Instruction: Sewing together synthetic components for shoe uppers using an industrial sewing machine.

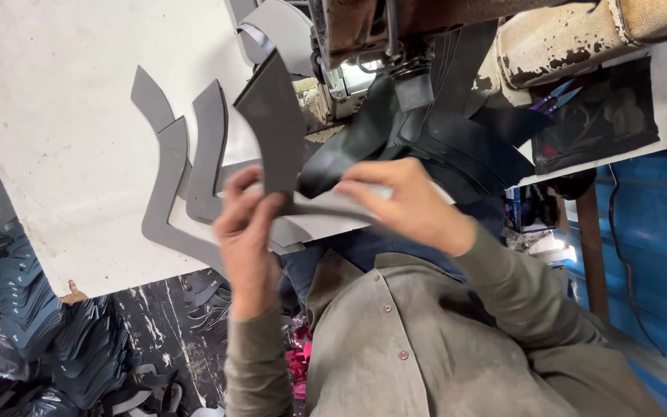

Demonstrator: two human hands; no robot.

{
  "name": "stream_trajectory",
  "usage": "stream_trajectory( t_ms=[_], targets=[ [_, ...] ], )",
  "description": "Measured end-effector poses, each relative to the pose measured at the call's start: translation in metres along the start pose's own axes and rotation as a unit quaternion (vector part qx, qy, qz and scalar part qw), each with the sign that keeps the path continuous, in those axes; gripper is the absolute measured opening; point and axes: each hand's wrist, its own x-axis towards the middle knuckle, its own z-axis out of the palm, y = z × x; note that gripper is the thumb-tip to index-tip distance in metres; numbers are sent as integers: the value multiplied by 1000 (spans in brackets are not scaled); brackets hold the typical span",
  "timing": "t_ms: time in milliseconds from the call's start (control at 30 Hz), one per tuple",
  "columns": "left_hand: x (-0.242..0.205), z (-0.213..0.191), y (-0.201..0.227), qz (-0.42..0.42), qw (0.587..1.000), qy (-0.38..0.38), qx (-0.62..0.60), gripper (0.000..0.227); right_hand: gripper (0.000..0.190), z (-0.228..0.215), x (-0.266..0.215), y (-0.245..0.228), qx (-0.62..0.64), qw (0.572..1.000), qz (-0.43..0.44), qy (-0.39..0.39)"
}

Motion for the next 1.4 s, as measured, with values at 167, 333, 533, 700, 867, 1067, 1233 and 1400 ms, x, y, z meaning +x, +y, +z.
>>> stream_trajectory(
  t_ms=[167, 333, 533, 700, 867, 1067, 1233, 1400],
  targets=[
    [-6, 19, -36, -57, 994, -64, -65, 17, 16, 7, 7, -18, -25, 994, -3, -107],
    [15, 40, 11, -103, 977, -147, -111, 35, 17, -24, -4, -9, -38, 961, -67, -264],
    [27, 62, 6, -26, 977, -197, -78, 38, 23, -28, -13, 0, -45, 932, 48, -357],
    [34, 73, 12, 12, 979, -199, -29, 40, 20, 5, -25, 23, 56, 965, -27, -253],
    [51, 75, 7, 10, 978, -207, -22, 28, 18, 28, -24, 20, 36, 978, 49, -198],
    [69, 75, -2, 19, 979, -201, -38, 24, 14, 31, -25, 20, 32, 991, -29, -125],
    [87, 69, -31, 84, 982, -171, -12, 11, 12, 25, -17, 9, 21, 995, -15, -99],
    [79, 73, -12, 118, 975, -189, 20, 21, 11, 8, -6, 5, 21, 995, -56, -82]
  ],
)
